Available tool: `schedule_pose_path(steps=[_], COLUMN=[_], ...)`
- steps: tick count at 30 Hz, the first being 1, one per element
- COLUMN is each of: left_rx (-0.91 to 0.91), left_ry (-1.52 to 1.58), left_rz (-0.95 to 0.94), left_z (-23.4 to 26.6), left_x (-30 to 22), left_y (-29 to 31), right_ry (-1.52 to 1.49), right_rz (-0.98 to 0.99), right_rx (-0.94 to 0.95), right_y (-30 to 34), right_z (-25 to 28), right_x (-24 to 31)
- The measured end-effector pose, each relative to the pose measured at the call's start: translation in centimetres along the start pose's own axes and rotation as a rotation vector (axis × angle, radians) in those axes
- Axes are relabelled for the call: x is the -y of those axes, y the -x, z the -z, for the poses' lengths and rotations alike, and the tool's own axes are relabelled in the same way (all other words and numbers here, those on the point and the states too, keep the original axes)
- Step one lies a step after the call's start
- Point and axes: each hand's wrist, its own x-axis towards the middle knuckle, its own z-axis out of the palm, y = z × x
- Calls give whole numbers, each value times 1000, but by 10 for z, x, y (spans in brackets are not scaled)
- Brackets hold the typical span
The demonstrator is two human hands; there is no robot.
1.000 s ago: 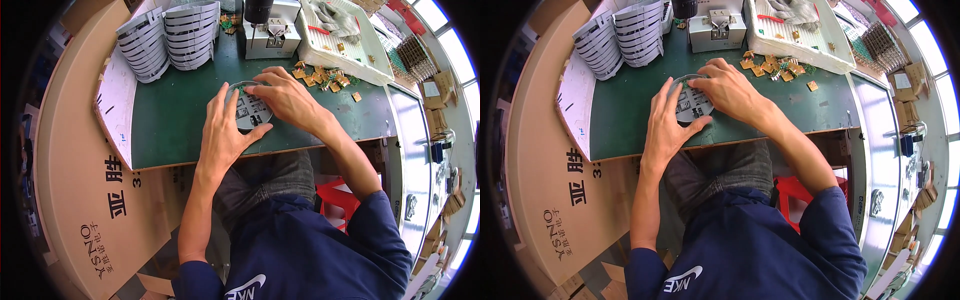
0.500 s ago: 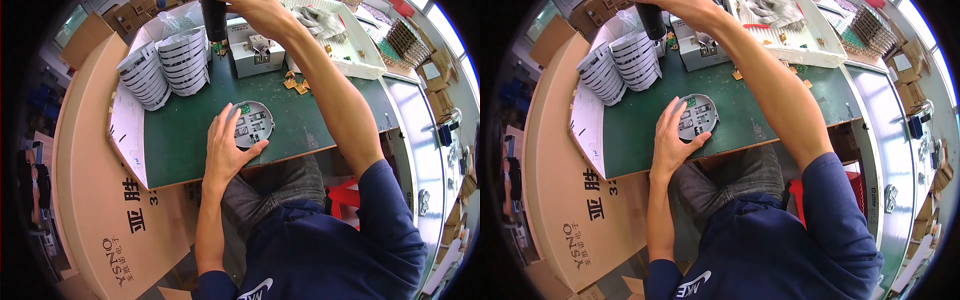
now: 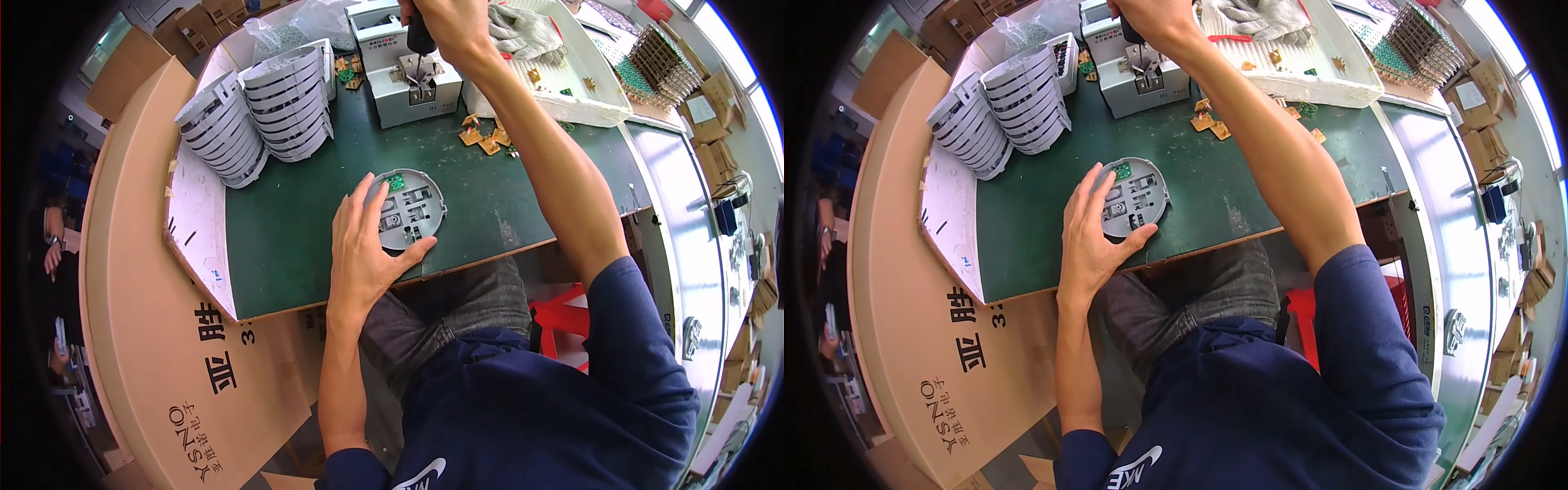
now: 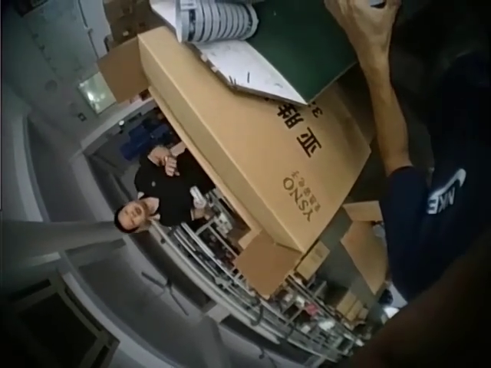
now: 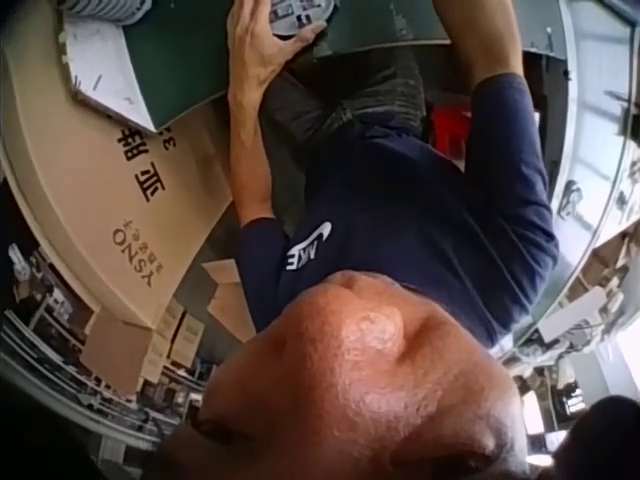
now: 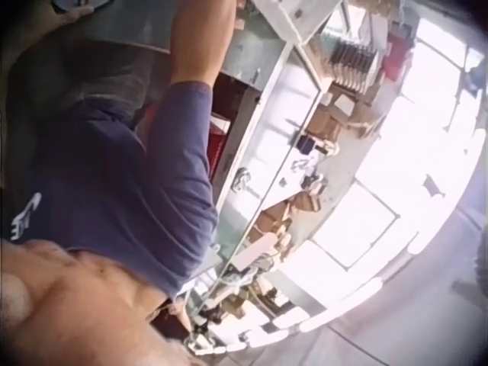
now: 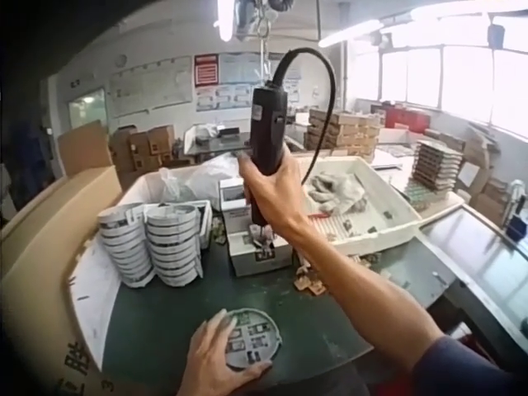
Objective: Assembling circular electronic components by manually inserting PCBs and copper parts into a plastic housing and securing them using a pneumatic screwdriver.
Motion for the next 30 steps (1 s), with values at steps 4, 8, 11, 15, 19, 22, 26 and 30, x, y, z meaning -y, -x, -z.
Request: schedule_pose_path(steps=[4, 8, 11, 15, 19, 22, 26, 30], left_rx=[-1, -8, -7, -13, 8, 9, 5, 1], left_ry=[-16, -4, -11, -12, -19, -14, -23, -24], left_rz=[4, -4, -4, -11, 6, 0, 6, 4], left_z=[0, -1, -1, 0, 1, 1, 0, 1], left_x=[-1, 1, 0, 1, -1, -1, 0, -1], left_y=[0, 1, 0, 1, 0, -1, 0, -1], right_ry=[77, -54, -141, -304, -201, -353, -339, -301], right_rz=[2, -133, -153, -272, 183, -262, -276, -315], right_rx=[21, 94, 120, 150, 262, 247, 270, 248], right_y=[0, 7, 13, 30, 59, 83, 95, 94], right_z=[2, 6, 8, 17, -3, -6, -18, -20], right_x=[-6, 2, -1, 12, 43, 49, 36, 35])
